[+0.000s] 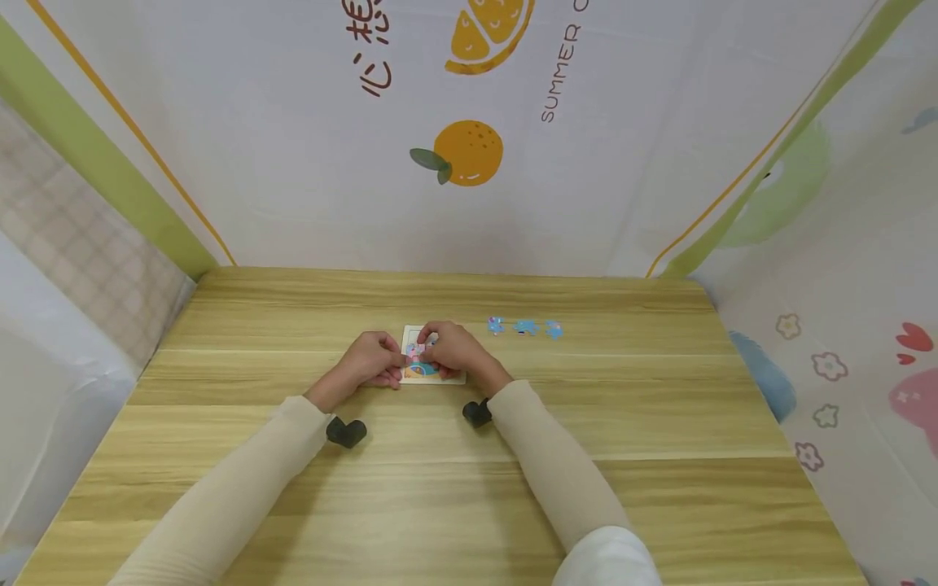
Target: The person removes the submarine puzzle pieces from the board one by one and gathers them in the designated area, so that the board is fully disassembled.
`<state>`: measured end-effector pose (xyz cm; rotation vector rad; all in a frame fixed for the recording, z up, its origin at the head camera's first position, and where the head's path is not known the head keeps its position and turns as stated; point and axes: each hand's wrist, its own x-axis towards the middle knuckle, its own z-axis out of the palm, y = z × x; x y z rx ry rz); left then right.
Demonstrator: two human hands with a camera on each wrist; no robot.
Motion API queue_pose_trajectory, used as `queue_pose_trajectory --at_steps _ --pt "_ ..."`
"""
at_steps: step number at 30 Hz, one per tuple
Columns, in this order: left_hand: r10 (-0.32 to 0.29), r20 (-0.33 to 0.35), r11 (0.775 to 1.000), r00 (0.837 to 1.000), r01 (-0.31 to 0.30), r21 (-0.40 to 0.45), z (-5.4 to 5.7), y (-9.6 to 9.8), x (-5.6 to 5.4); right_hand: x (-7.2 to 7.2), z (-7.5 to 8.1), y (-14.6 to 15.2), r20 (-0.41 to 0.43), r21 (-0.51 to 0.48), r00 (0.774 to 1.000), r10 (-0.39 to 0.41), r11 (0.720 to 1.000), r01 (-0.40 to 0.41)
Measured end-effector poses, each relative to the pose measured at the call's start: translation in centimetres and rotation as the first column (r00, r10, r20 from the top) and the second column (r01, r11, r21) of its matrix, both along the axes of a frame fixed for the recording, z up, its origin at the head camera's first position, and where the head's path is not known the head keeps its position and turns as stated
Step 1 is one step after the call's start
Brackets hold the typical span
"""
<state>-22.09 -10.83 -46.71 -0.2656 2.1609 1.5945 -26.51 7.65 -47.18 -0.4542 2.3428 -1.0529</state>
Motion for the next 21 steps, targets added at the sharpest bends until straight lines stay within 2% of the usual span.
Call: queue_pose_trajectory --at_steps 7,15,21 --pt "-0.027 0.009 0.999 1.0 0.026 0.028 0.3 -0.2 0.1 -0.1 0.2 -0.3 0.03 -0.007 1.0 0.009 1.0 -0.008" --pt "-0.018 0.027 0.999 0.999 0.017 0.027 0.3 -0.2 0.1 -0.3 0.2 -0.1 0.09 -0.014 0.996 0.027 1.0 -0.025" --pt "0.008 0.023 1.0 1.0 -0.008 0.026 -0.1 0.0 -0.1 -0.9 0.2 0.8 0.143 -0.062 0.989 0.039 0.998 -0.031"
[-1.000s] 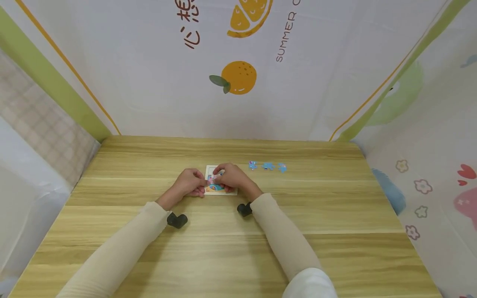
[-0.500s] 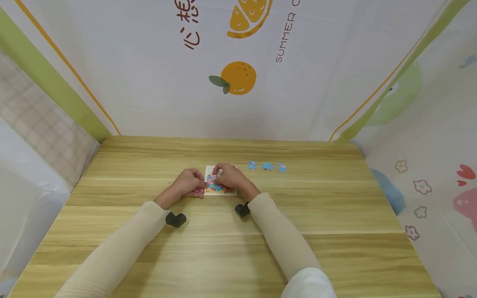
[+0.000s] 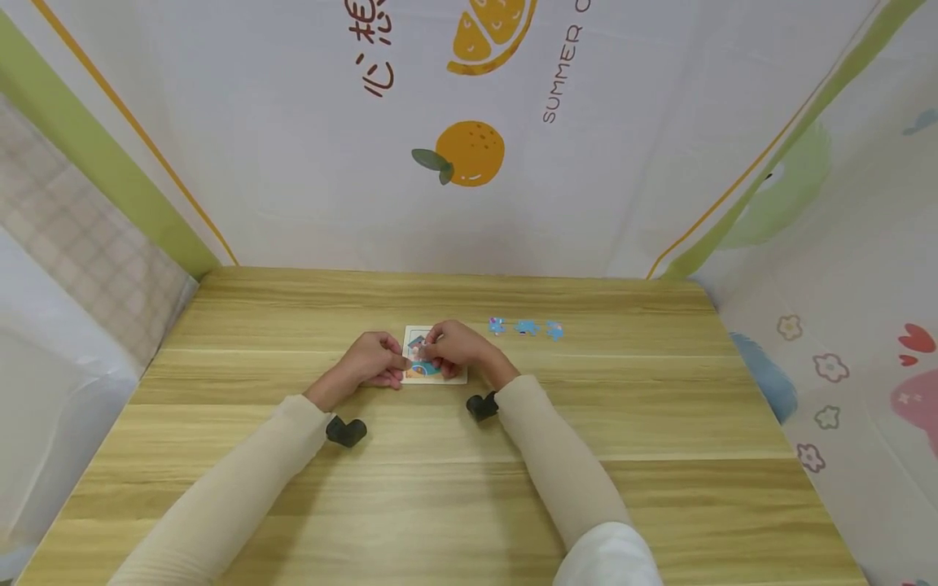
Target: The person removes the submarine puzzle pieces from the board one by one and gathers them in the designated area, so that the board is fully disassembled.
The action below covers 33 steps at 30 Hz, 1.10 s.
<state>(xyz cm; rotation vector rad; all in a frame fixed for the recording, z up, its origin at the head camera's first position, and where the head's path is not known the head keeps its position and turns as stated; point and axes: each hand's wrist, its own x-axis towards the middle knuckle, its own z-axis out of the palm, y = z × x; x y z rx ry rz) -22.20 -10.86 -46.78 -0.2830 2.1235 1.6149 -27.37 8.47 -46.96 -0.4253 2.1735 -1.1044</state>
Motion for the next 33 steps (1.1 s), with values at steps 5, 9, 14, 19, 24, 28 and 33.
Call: queue_pose_trajectory --at_steps 5,9,14,19,24,28,33 --pt "-0.006 -0.016 1.0 1.0 0.006 -0.009 -0.2 0.0 -0.1 -0.5 0.6 1.6 0.046 -0.045 0.998 -0.03 0.998 0.032" --pt "-0.009 -0.019 1.0 1.0 0.008 -0.011 -0.2 -0.1 -0.1 -0.8 0.8 3.4 0.07 -0.082 0.996 -0.058 0.995 0.063" --pt "-0.012 -0.017 1.0 1.0 0.012 -0.007 -0.1 -0.1 0.0 -0.9 0.7 5.7 0.088 -0.124 0.991 -0.102 0.986 0.112" --pt "-0.013 -0.012 1.0 1.0 0.013 0.0 0.0 -0.2 0.0 -0.7 0.5 7.8 0.096 -0.118 0.988 -0.123 0.984 0.134" --pt "-0.019 -0.01 1.0 1.0 0.019 -0.005 0.0 -0.2 0.0 -0.6 0.2 9.8 0.093 -0.104 0.986 -0.142 0.983 0.151" --pt "-0.017 -0.006 1.0 1.0 0.017 0.001 0.0 -0.2 0.0 -0.5 0.1 11.1 0.104 -0.095 0.983 -0.153 0.982 0.163" --pt "-0.013 -0.012 1.0 1.0 0.013 0.005 0.0 -0.2 0.0 -0.4 0.2 11.9 0.12 -0.062 0.977 -0.174 0.981 0.183"
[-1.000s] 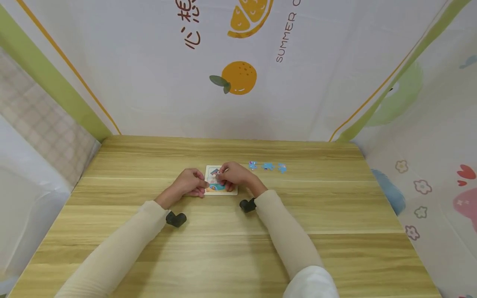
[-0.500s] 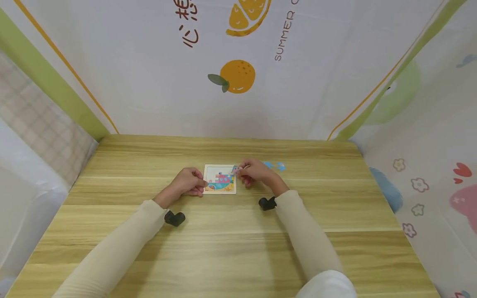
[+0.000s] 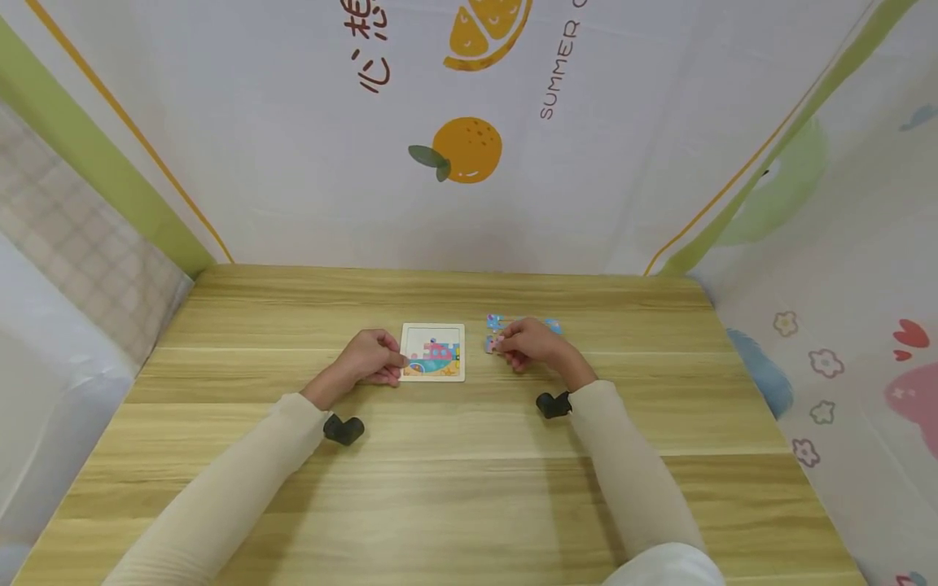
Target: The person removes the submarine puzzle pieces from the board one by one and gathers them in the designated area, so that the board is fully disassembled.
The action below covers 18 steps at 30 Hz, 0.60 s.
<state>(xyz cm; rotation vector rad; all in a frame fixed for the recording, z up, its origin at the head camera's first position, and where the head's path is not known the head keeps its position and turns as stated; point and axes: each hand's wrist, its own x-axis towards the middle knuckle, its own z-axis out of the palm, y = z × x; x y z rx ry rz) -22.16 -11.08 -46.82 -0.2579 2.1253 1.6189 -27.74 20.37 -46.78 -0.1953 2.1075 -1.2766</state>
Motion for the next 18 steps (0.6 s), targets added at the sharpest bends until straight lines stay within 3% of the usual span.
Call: queue_pose_trajectory --at_steps 11,18 --pt "-0.005 -0.022 1.0 1.0 0.005 -0.003 -0.23 0.02 -0.04 0.55 -0.27 -0.29 -0.097 0.058 0.994 -0.049 0.997 0.055" --pt "0.001 -0.021 1.0 1.0 -0.001 -0.001 -0.22 0.04 0.02 0.5 -0.59 -0.24 -0.09 0.044 0.993 -0.077 0.996 0.081"
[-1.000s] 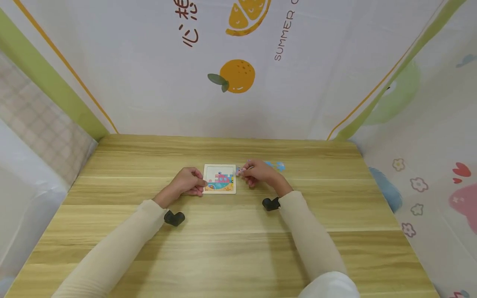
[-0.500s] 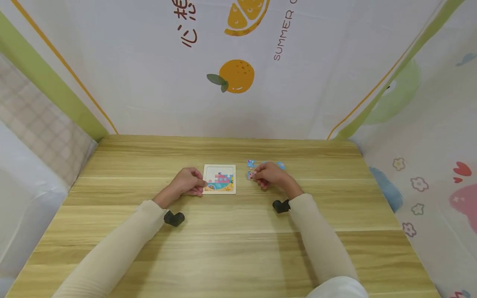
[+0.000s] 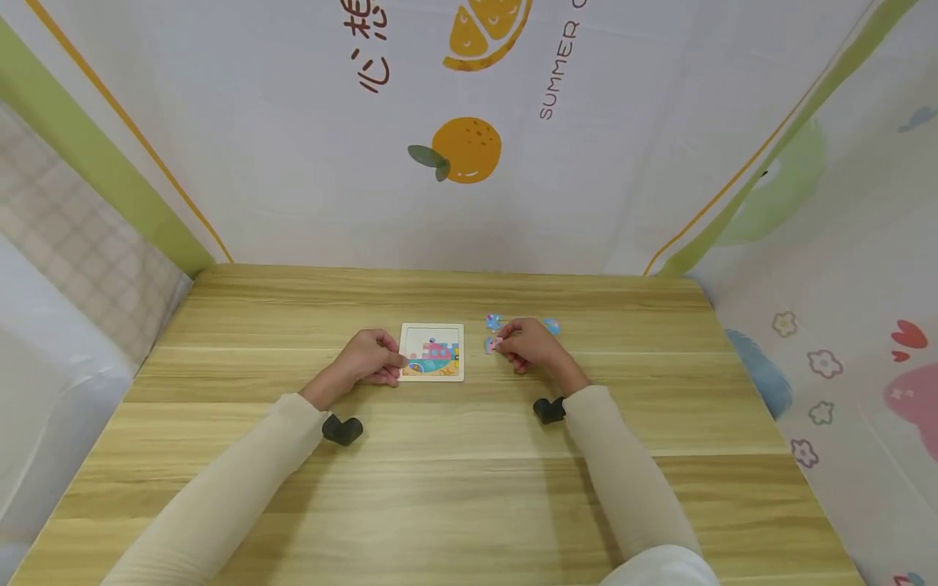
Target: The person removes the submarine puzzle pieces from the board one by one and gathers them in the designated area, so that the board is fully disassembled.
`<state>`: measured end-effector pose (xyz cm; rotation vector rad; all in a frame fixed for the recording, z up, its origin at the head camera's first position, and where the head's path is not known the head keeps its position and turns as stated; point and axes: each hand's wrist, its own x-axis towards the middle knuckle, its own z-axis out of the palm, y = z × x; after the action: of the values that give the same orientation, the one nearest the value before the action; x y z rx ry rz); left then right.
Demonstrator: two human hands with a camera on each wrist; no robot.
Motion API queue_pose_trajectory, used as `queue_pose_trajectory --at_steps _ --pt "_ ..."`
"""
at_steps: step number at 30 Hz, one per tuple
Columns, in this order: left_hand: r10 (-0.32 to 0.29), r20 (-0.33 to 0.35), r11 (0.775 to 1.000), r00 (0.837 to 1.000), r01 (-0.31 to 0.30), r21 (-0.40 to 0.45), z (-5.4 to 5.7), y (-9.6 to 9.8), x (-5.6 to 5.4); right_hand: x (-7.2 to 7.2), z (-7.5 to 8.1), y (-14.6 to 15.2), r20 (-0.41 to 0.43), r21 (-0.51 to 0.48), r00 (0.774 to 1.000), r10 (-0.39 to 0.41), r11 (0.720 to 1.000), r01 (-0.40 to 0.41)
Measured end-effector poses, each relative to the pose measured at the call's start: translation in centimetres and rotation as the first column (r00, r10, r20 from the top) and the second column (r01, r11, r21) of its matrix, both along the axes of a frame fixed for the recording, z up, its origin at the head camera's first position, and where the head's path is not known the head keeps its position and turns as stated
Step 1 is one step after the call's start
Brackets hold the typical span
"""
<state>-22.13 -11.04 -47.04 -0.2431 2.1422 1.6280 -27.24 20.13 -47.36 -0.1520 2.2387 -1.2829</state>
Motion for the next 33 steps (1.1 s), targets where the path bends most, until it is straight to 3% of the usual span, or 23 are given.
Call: queue_pose_trajectory --at_steps 14,33 --pt "-0.006 -0.004 1.0 1.0 0.006 -0.006 0.0 0.0 0.0 0.1 0.8 -0.5 0.006 -0.052 1.0 -0.014 0.999 0.014" --pt "-0.012 0.001 1.0 1.0 0.012 -0.009 0.3 -0.1 0.0 0.3 0.9 -6.0 0.001 -0.071 0.998 0.062 0.996 -0.062"
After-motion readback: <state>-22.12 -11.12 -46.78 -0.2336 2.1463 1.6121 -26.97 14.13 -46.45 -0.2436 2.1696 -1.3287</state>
